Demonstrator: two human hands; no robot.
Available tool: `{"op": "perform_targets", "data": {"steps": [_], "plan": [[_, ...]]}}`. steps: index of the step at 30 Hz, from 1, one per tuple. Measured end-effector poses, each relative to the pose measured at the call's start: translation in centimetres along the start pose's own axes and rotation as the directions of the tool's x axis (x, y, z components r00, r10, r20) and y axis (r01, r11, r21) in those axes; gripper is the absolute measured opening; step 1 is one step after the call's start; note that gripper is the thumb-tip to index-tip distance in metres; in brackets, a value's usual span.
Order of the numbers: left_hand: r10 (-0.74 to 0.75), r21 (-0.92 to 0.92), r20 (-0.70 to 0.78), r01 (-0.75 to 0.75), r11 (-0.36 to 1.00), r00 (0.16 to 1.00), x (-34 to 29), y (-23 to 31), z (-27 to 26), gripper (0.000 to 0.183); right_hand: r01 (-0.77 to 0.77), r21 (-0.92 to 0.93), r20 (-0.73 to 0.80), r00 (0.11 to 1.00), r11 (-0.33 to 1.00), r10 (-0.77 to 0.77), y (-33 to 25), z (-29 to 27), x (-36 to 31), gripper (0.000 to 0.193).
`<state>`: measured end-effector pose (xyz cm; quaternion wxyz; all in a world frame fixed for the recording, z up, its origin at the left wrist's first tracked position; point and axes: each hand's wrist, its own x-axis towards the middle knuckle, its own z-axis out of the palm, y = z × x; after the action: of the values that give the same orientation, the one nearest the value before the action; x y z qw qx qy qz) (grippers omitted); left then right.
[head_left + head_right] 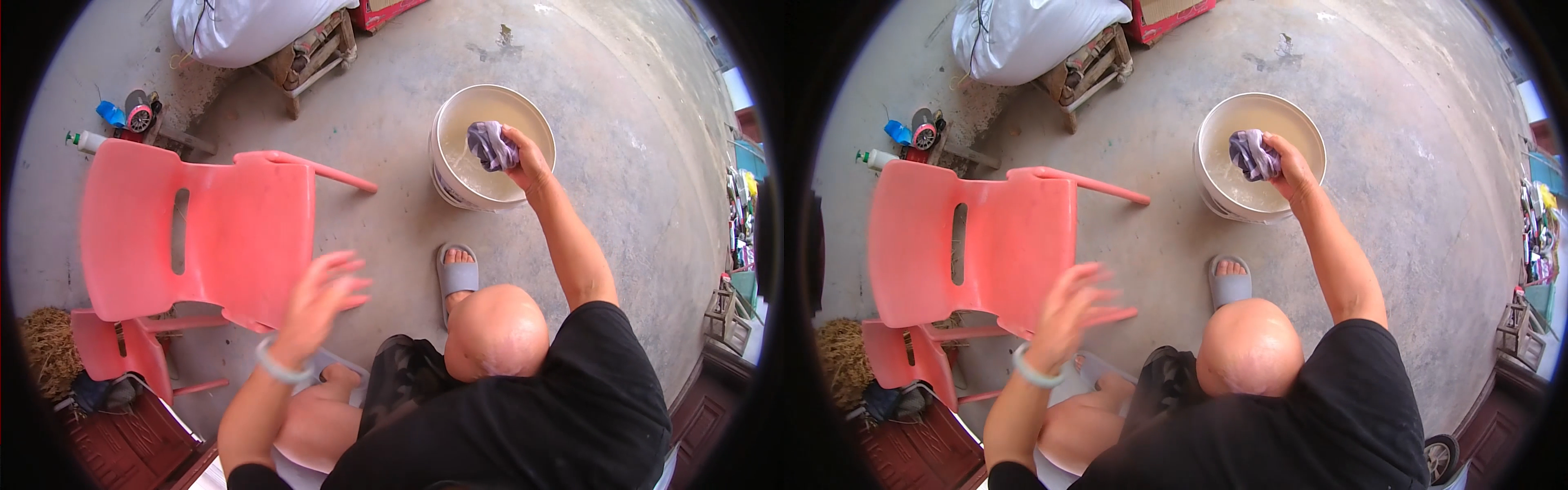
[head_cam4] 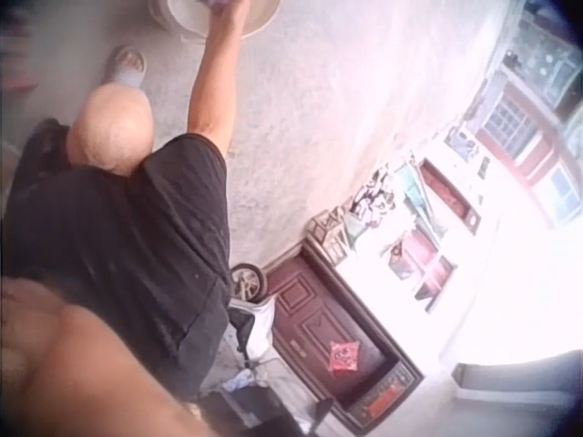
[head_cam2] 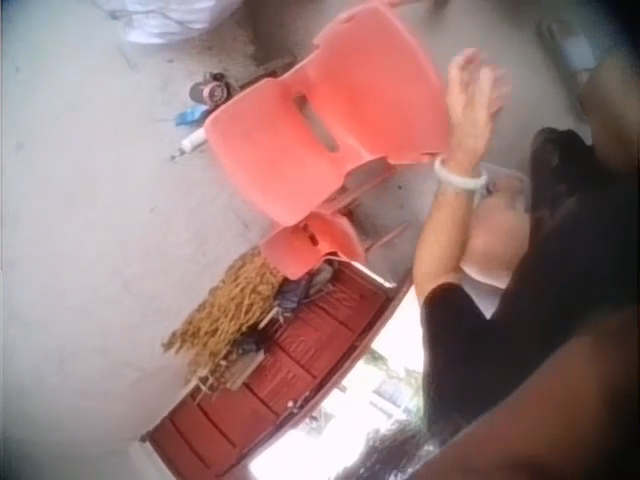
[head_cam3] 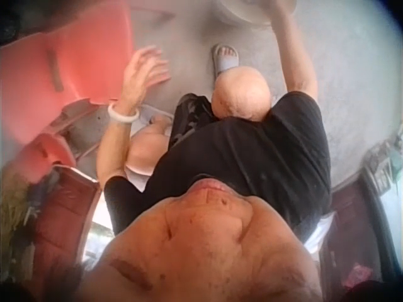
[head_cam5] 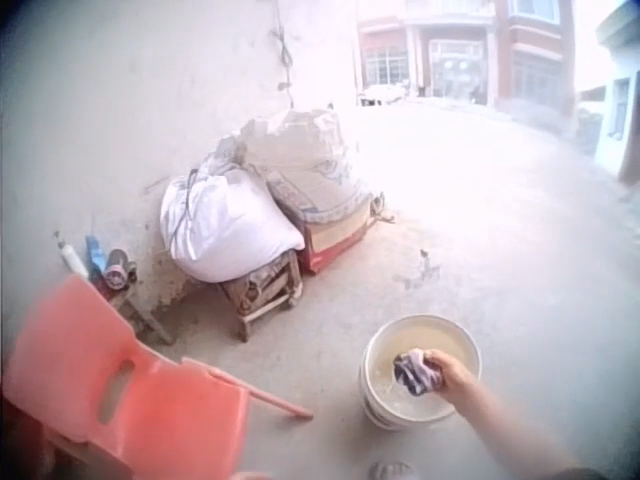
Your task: The person fills a bucket with water, carries it over, and moves cushions and hats aside. Then, the person clears items off plastic chairs and wipes the chairs down using a wet rag.
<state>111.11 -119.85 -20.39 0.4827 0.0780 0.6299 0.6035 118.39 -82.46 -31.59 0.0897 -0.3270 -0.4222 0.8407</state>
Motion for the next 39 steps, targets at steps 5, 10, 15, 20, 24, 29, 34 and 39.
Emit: {"op": "perform_targets", "data": {"steps": [5, 10, 15, 20, 24, 29, 34, 39], "plan": [[-0.05, -0.402, 0.153, 0.109, 0.909, 0.987, 13.9, 0.5, 11.7, 0.071, 0.25, -0.031, -0.066, 0.966, 0.968, -0.252, 0.4, 1.1, 0.9, 0.026], [0.207, -0.326, -0.04, -0.209, 0.922, 0.977, 24.0, -1.4, 17.9, 0.046, 0.559, -0.354, -0.093, 0.776, 0.75, -0.623, 3.9, 2.7, 0.4, 0.029], [0.372, 0.012, -0.223, -0.379, 0.925, 0.901, 26.7, -2.2, 20.1, 0.039, 0.395, -0.253, -0.174, 0.88, 0.883, -0.443, 2.8, -0.6, 0.4, 0.028], [0.37, -0.006, -0.232, -0.382, 0.924, 0.9, 27.4, -2.9, 19.1, 0.035, 0.318, -0.023, -0.248, 0.916, 0.948, -0.314, 2.5, 1.6, 0.5, 0.029], [0.408, 0.098, -0.296, -0.397, 0.912, 0.864, 28.0, -2.8, 20.1, 0.029, 0.281, 0.009, -0.217, 0.937, 0.96, -0.272, 2.2, 0.2, 1.4, 0.031], [0.589, 0.21, -0.216, -0.552, 0.807, 0.779, 28.3, -2.0, 20.8, 0.026, 0.282, 0.225, -0.131, 0.957, 0.933, -0.258, 2.0, -1.6, 2.5, 0.026], [0.621, 0.22, -0.081, -0.593, 0.774, 0.78, 26.6, -0.4, 20.7, 0.019, 0.243, 0.318, 0.008, 0.966, 0.916, -0.259, 1.1, -0.8, 0.7, 0.024], [0.677, 0.206, 0.051, -0.671, 0.712, 0.734, 25.4, 0.1, 19.7, 0.023, 0.199, 0.357, 0.033, 0.974, 0.913, -0.225, 1.9, -2.6, 1.2, 0.026]]}}
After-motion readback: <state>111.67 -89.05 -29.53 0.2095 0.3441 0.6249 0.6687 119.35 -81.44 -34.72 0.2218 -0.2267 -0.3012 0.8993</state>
